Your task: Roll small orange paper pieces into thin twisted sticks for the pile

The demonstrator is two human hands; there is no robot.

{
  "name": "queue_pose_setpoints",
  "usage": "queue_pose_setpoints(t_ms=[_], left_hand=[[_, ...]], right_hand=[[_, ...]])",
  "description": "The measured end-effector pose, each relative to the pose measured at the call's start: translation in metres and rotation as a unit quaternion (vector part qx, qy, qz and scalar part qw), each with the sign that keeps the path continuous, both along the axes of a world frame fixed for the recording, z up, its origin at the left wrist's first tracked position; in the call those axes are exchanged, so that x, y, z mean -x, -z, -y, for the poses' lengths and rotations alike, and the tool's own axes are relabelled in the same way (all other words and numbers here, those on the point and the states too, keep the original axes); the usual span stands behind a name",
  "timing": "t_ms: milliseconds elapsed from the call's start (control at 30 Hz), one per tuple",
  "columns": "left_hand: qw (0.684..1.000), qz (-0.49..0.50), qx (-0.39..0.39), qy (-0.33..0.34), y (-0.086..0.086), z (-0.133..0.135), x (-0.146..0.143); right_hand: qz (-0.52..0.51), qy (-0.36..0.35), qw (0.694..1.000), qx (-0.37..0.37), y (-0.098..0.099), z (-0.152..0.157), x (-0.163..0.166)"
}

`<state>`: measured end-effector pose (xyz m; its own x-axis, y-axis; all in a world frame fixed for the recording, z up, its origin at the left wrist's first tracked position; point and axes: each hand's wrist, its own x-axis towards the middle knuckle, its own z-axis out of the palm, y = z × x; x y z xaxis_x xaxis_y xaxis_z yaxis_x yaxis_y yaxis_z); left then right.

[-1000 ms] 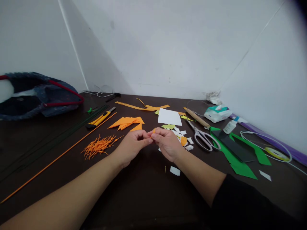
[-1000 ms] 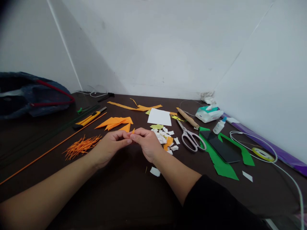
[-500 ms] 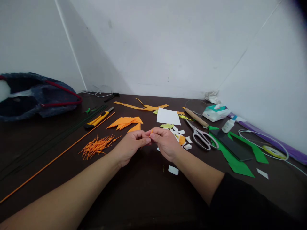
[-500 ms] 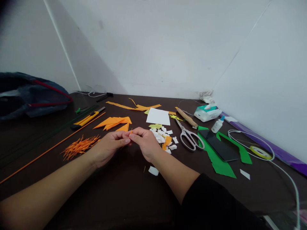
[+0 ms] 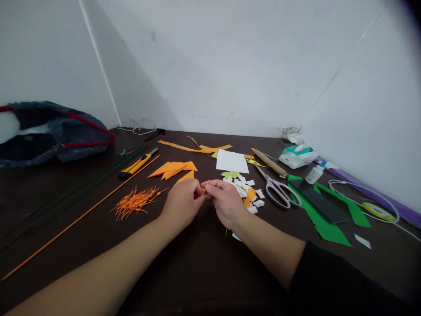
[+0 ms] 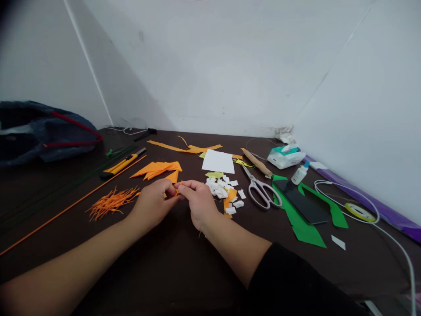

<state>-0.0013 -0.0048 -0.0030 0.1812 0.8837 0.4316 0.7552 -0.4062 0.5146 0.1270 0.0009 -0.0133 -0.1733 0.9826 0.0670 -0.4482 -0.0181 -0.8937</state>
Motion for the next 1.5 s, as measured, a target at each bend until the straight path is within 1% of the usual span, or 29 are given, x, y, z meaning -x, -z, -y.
queue_pose_setpoints(t_ms=[100, 233, 300, 433, 500, 567, 633, 733, 800, 867, 967, 1067, 1133, 1200, 1300, 1367, 1500], left_hand=[[1.0, 0.001, -0.009, 0.003, 0.0, 0.001, 0.0], [1.0, 0.02, 0.0, 0.013, -0.001, 0.002, -0.001], [1.0, 0.022, -0.001, 0.017, -0.001, 0.003, -0.001], [1.0, 0.015, -0.015, 0.008, -0.002, 0.003, -0.001], [0.999, 0.034, 0.006, 0.007, -0.004, 0.003, -0.001], [0.995, 0.072, 0.059, 0.03, -0.007, 0.004, 0.001], [0.98, 0.126, 0.137, 0.071, -0.01, 0.004, 0.003], [0.933, 0.234, 0.237, 0.136, -0.012, 0.004, 0.006], [0.901, 0.294, 0.274, 0.165, -0.011, 0.003, 0.006], [0.886, 0.319, 0.289, 0.173, -0.009, 0.003, 0.004], [0.894, 0.31, 0.281, 0.161, -0.007, 0.002, 0.003], [0.914, 0.29, 0.25, 0.135, -0.005, 0.002, 0.004], [0.93, 0.273, 0.22, 0.107, -0.004, 0.001, 0.005], [0.95, 0.237, 0.19, 0.069, -0.005, 0.0, 0.005], [0.978, 0.149, 0.145, 0.023, -0.006, -0.001, 0.005], [0.987, 0.102, 0.123, 0.011, -0.006, -0.001, 0.003], [0.993, 0.067, 0.1, 0.011, -0.003, -0.002, 0.0]], right_hand=[[-0.028, -0.01, 1.0, 0.002, -0.001, -0.001, 0.0], [-0.015, -0.014, 1.0, -0.009, 0.0, -0.003, -0.002], [0.001, -0.009, 1.0, -0.027, 0.001, -0.003, -0.004], [0.067, 0.024, 0.996, -0.057, 0.001, -0.004, -0.006], [0.089, 0.033, 0.994, -0.062, 0.0, -0.005, -0.007], [0.098, 0.035, 0.992, -0.068, 0.0, -0.006, -0.008], [0.11, 0.046, 0.99, -0.08, 0.0, -0.008, -0.01], [0.111, 0.034, 0.989, -0.092, 0.0, -0.01, -0.011], [0.092, 0.004, 0.991, -0.094, 0.0, -0.009, -0.012], [0.076, -0.013, 0.992, -0.096, 0.0, -0.009, -0.012], [0.078, 0.002, 0.991, -0.109, 0.0, -0.009, -0.012], [0.08, 0.017, 0.99, -0.119, 0.001, -0.009, -0.012], [0.068, 0.016, 0.991, -0.112, 0.002, -0.01, -0.012], [0.063, 0.01, 0.993, -0.097, 0.002, -0.01, -0.012], [0.064, 0.002, 0.995, -0.074, 0.003, -0.01, -0.011], [0.06, 0.001, 0.997, -0.058, 0.003, -0.01, -0.011], [0.04, 0.003, 0.999, -0.03, 0.002, -0.009, -0.009]])
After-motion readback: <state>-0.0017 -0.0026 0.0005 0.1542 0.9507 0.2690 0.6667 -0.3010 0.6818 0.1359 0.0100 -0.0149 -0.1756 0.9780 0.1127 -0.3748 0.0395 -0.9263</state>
